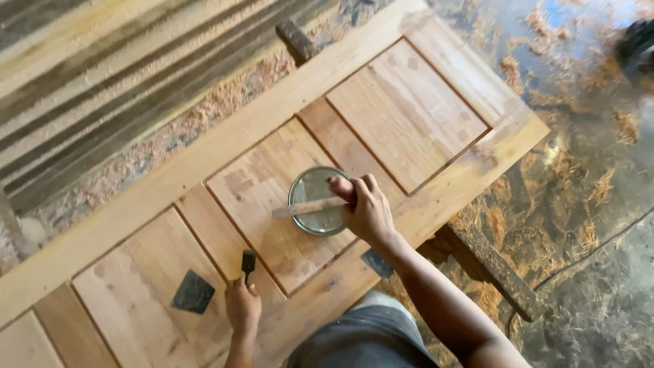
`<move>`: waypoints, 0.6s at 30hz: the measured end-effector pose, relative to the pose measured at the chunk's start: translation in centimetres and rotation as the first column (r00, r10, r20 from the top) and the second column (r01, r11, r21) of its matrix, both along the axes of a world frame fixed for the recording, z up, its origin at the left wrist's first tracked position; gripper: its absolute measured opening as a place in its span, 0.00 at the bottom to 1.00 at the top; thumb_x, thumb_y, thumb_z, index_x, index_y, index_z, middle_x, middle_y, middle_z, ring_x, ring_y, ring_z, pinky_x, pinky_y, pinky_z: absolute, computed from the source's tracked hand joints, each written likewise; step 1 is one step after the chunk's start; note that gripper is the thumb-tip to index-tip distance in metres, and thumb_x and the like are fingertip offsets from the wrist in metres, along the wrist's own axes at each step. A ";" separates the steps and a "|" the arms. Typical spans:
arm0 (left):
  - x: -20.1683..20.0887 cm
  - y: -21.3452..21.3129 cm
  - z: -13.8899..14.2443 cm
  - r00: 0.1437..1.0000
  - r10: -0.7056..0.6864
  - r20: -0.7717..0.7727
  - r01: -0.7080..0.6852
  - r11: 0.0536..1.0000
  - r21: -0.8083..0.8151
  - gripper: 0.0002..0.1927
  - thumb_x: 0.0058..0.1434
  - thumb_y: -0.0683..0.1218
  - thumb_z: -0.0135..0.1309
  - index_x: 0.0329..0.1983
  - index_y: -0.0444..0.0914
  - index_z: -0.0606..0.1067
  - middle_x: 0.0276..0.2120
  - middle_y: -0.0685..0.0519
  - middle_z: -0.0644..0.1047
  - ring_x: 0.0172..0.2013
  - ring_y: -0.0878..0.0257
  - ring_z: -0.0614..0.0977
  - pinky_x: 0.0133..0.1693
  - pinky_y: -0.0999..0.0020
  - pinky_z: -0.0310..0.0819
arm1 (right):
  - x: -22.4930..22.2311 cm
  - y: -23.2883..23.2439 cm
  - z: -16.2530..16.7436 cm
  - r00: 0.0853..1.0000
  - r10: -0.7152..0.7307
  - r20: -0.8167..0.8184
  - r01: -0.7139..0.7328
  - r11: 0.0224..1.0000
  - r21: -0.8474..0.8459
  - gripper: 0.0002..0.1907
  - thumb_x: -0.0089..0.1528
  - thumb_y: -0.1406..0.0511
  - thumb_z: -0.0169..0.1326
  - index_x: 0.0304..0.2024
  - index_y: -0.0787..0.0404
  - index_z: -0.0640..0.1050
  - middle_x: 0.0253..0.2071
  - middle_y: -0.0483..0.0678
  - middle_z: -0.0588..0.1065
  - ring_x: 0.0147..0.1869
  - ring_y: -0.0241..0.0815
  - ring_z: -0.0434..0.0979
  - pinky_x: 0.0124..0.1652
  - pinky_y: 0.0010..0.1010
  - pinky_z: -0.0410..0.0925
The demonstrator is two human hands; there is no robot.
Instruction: The person works on a wooden panel door laid on sawhorses in a workshop. They handle pieces of sandpaper, scrape out a crack with a chisel-like tool, then scoop wood filler from a can with a stick onto a spreader and press filler into nail holes and cracks, smoothing it across the surface.
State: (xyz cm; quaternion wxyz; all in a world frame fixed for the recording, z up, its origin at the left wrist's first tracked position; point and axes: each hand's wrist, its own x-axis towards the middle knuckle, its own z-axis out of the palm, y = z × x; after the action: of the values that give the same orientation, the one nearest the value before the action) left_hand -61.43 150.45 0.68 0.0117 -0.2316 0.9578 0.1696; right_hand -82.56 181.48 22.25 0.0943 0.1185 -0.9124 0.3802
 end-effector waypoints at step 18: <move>-0.3 2.7 0.0 0.976 0.177 -0.126 -0.094 0.867 0.490 0.22 0.62 0.47 0.61 0.57 0.32 0.76 0.45 0.40 0.80 0.39 0.51 0.84 0.42 0.58 0.78 | 0.8 13.2 -13.7 0.812 -0.418 0.408 0.369 0.908 0.197 0.13 0.58 0.62 0.62 0.32 0.67 0.78 0.30 0.58 0.78 0.33 0.54 0.79 0.36 0.43 0.72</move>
State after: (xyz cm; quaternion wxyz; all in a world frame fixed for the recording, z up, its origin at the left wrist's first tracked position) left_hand -61.69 153.14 0.66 -0.0231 -0.2734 0.8645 0.4211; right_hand -81.76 194.67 8.59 -0.0447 -0.1571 -0.9335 0.3191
